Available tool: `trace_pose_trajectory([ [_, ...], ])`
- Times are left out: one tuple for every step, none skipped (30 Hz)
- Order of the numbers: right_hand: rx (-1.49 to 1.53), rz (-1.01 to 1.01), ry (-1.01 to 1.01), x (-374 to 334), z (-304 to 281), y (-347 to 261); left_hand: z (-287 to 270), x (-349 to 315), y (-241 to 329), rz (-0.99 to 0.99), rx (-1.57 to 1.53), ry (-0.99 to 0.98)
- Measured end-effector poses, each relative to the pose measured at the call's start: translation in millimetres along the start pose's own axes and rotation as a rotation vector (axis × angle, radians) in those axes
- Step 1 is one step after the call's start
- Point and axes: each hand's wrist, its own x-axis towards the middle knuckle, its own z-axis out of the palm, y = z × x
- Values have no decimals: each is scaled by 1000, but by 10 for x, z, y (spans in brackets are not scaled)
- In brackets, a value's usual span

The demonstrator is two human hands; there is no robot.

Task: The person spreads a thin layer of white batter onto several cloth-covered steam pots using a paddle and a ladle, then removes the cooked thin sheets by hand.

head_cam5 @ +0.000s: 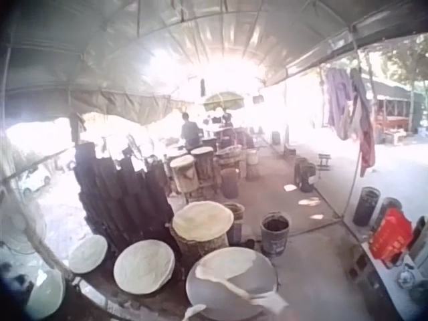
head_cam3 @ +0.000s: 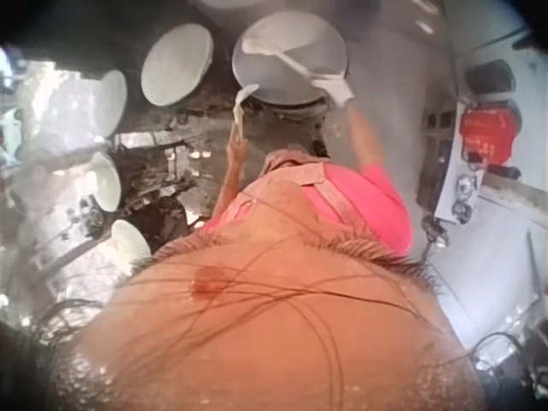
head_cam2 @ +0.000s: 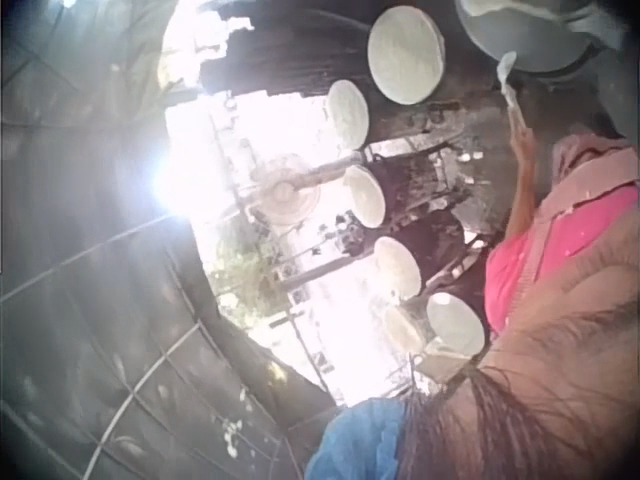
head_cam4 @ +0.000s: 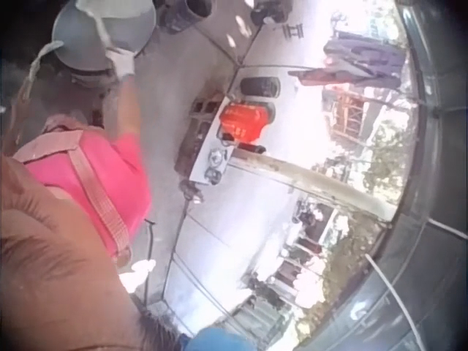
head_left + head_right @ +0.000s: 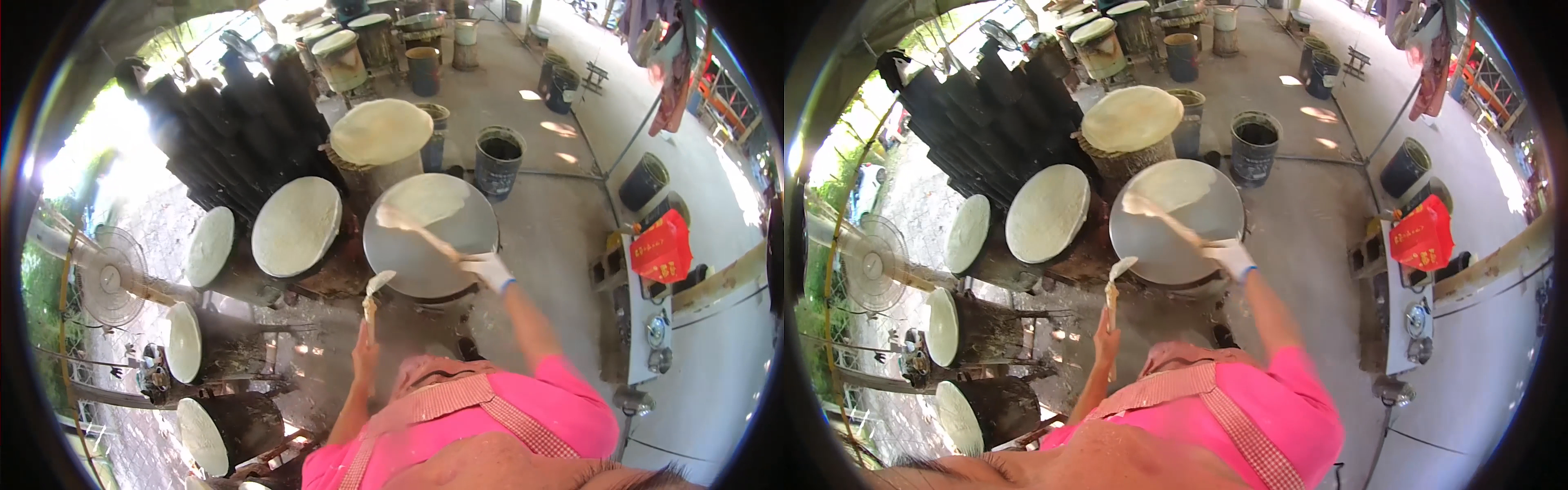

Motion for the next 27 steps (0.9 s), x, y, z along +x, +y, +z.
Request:
trace_pose_trajectory([
  [106,112,41,44,-266,57,4,-10,-107,123,24,64],
  [209,223,88,135,-447,62,26,27,-103,135,29,81],
  [216,219,87,198,-472,112,70,-48,-12,88,33,66],
  [220,238,89,283,-457,168,100,-80,76,39,37,49],
  [224,258,92,349,-427,234,115,-49,172,-65,-15,-1],
  [195,263,-53,217,-196,-94,111,-77,151,-82,-15,24],
  [242,318,-127,176,-178,-150,157,-73,148,-29,-26,59],
  [290,378,-205,161,-190,-162,200,-99,148,17,-34,96],
  [266,387,-235,179,-329,-154,226,-126,185,8,-32,108],
  [266,388,-251,269,-565,-65,224,-133,232,-126,-65,60],
  [181,354,-193,443,-834,32,202,-71,263,-253,-96,13],
  [98,319,-133,629,-951,49,237,-7,167,-253,-90,28],
  [207,280,-50,782,-937,-27,318,-4,-38,2,31,159],
  [312,248,29,901,-935,-126,381,-67,-231,251,156,287],
  [231,340,-19,940,-875,-265,380,-114,-342,-29,43,166],
  [232,351,-26,887,-797,-319,352,-149,-181,-41,48,167],
  [177,416,-171,788,-715,-338,319,-212,1,-214,-21,132],
  [116,474,-322,701,-687,-343,314,-275,186,-385,-97,106],
  [180,513,-370,710,-725,-226,333,-339,195,-395,-106,127],
  [167,511,-391,768,-865,-162,335,-453,161,-480,-65,195],
  [80,432,-361,840,-967,-189,333,-556,113,-564,-22,269],
  [5,353,-316,906,-1066,-186,326,-634,29,-567,-21,282],
  [8,290,-364,1148,-1179,-195,328,-710,-67,-568,-69,273],
  [118,339,-189,1381,-1184,-36,321,-781,-114,-570,-110,248],
  [108,337,-207,1483,-1123,-193,305,-802,148,-652,-357,224],
  [97,329,-241,1509,-1003,-392,336,-868,124,-666,-352,240],
  [96,337,-256,1464,-968,-394,364,-862,145,-657,-395,243],
])
